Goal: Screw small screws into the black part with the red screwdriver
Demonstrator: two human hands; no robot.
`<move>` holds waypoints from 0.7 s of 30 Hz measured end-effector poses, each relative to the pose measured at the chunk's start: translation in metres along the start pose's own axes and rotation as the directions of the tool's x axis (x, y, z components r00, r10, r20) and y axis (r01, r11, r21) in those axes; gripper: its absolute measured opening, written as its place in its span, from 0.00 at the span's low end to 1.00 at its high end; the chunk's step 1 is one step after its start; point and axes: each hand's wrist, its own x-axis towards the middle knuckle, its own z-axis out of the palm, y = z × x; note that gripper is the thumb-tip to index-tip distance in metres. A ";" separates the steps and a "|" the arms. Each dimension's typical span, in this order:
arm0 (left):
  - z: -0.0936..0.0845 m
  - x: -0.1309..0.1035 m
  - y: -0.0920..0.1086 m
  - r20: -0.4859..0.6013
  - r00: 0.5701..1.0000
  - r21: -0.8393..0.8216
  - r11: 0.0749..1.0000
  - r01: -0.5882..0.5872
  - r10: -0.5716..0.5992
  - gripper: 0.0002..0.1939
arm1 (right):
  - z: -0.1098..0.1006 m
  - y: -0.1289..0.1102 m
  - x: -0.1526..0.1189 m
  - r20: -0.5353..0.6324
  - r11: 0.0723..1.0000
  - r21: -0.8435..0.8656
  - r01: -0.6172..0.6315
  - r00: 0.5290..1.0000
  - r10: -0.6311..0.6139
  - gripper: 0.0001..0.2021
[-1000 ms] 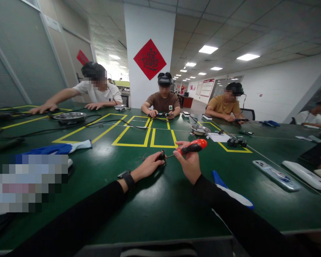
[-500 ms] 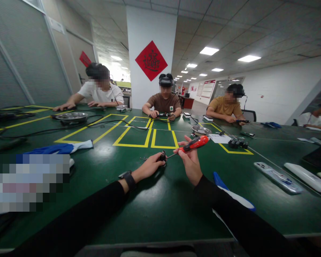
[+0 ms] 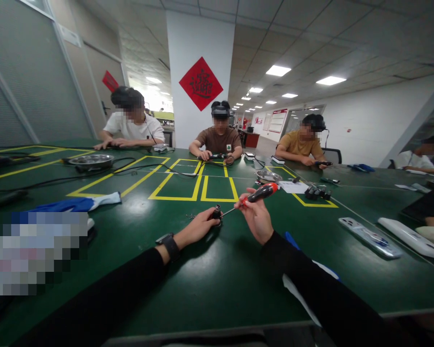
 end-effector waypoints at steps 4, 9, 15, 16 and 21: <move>0.000 0.001 -0.002 -0.001 1.000 -0.011 1.000 0.004 -0.004 0.13 | 0.001 0.001 -0.003 -0.008 0.994 -0.099 0.047 0.999 -0.048 0.14; 0.001 0.001 -0.002 0.006 1.000 0.001 1.000 0.018 -0.018 0.13 | 0.000 0.002 -0.005 -0.038 0.930 -0.355 0.097 0.992 -0.118 0.15; 0.001 0.003 -0.004 0.021 1.000 -0.009 1.000 0.005 -0.005 0.14 | 0.005 0.003 -0.009 -0.012 0.925 -0.348 0.151 0.986 -0.165 0.12; 0.001 0.003 -0.004 0.019 1.000 -0.011 1.000 0.004 -0.004 0.15 | 0.006 0.002 -0.010 -0.008 0.931 -0.324 0.166 0.984 -0.178 0.11; 0.001 0.002 -0.003 0.014 1.000 -0.011 1.000 0.016 -0.016 0.16 | 0.008 0.000 -0.013 0.006 0.941 -0.276 0.197 0.979 -0.204 0.09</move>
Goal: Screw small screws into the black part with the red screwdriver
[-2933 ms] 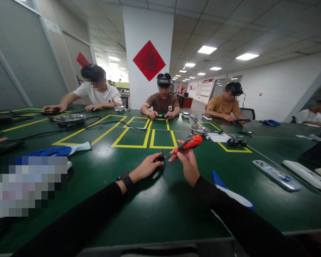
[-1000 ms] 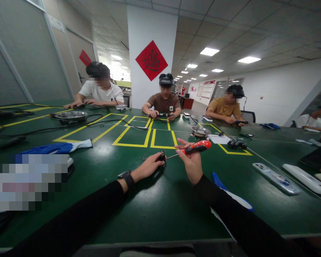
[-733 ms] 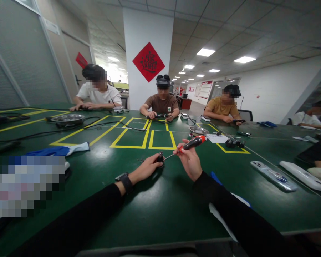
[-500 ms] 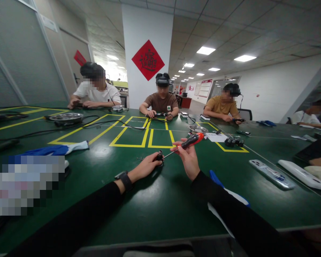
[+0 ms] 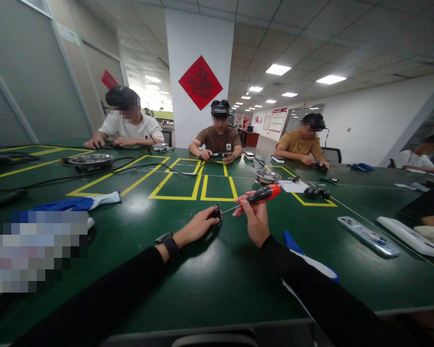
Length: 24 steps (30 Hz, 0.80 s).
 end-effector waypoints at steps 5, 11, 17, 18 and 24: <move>0.000 -0.001 0.002 -0.013 1.000 0.004 1.000 -0.002 0.002 0.16 | 0.000 0.002 -0.001 0.045 1.000 -0.019 -0.009 0.999 0.010 0.11; 0.000 -0.002 0.002 -0.009 1.000 0.003 1.000 -0.005 0.005 0.15 | 0.002 -0.004 0.001 0.060 0.997 0.037 -0.065 0.996 0.063 0.13; -0.001 0.000 0.000 -0.012 1.000 0.005 1.000 -0.008 0.008 0.15 | 0.001 -0.009 0.003 0.093 0.993 0.067 -0.093 0.992 0.087 0.13; -0.001 0.001 0.000 -0.012 1.000 0.004 1.000 -0.008 0.008 0.15 | 0.001 -0.009 0.003 0.084 0.995 0.039 -0.096 0.992 0.092 0.13; 0.000 0.001 -0.001 0.000 1.000 -0.007 1.000 -0.005 0.005 0.13 | -0.001 -0.011 0.007 0.002 0.984 -0.178 0.011 1.000 -0.011 0.12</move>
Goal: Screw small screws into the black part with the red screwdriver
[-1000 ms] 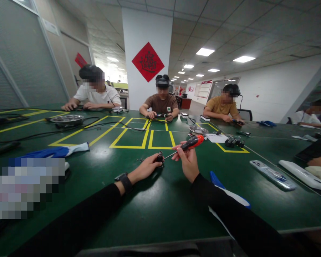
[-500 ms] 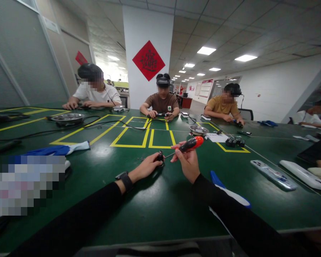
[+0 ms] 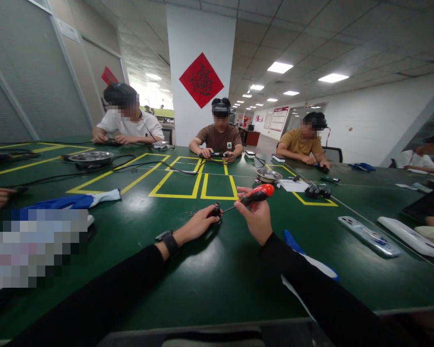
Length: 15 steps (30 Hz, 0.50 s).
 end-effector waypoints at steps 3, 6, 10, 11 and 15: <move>0.000 -0.001 0.001 -0.003 1.000 0.006 1.000 -0.011 0.011 0.14 | 0.002 -0.002 -0.001 0.117 0.994 0.108 -0.011 0.993 -0.002 0.11; 0.000 -0.001 0.002 -0.007 1.000 0.010 1.000 -0.016 0.016 0.14 | 0.003 -0.001 -0.003 0.215 0.987 0.144 -0.065 0.976 0.033 0.12; 0.000 -0.002 0.003 0.000 1.000 0.006 1.000 -0.020 0.020 0.14 | 0.005 0.002 -0.007 0.240 0.987 0.138 -0.081 0.970 0.046 0.16; 0.000 -0.001 0.003 0.000 1.000 0.006 1.000 -0.020 0.020 0.14 | 0.006 0.003 -0.008 0.237 0.985 0.151 -0.083 0.971 0.045 0.17; 0.000 -0.001 0.002 -0.005 1.000 0.007 1.000 -0.017 0.017 0.14 | 0.008 0.000 -0.009 0.225 0.984 0.165 -0.072 0.974 0.034 0.17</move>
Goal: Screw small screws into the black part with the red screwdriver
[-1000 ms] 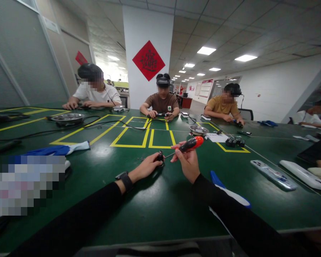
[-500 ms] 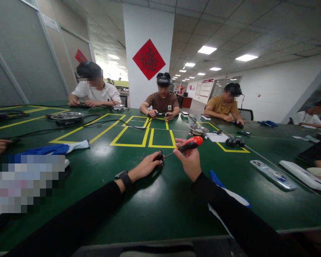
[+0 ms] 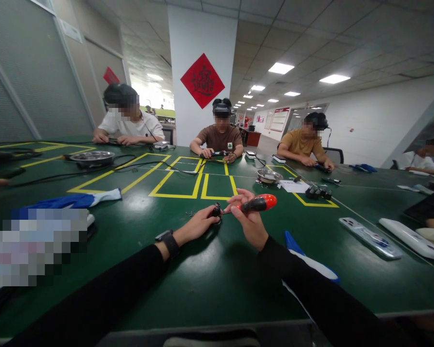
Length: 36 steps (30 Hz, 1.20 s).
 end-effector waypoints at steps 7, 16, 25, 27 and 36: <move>0.000 -0.001 0.003 0.001 1.000 0.008 1.000 0.010 -0.010 0.14 | -0.005 0.003 0.007 -0.133 0.991 0.133 -0.016 0.991 0.034 0.16; 0.001 -0.001 0.000 0.004 1.000 0.003 1.000 0.009 -0.009 0.14 | -0.007 0.003 0.002 -0.157 0.990 -0.132 0.058 0.984 -0.078 0.08; 0.000 -0.002 0.003 -0.007 1.000 0.023 1.000 -0.002 0.002 0.15 | -0.003 -0.001 0.004 -0.131 0.999 0.031 0.026 0.991 -0.022 0.13; 0.000 -0.002 0.003 -0.008 1.000 0.024 1.000 0.007 -0.007 0.15 | -0.004 0.002 0.005 -0.124 0.998 0.057 0.002 0.992 0.005 0.15; 0.000 -0.001 0.004 -0.001 1.000 0.007 1.000 0.013 -0.013 0.14 | -0.003 0.008 -0.001 -0.144 0.996 -0.082 0.036 0.988 -0.047 0.13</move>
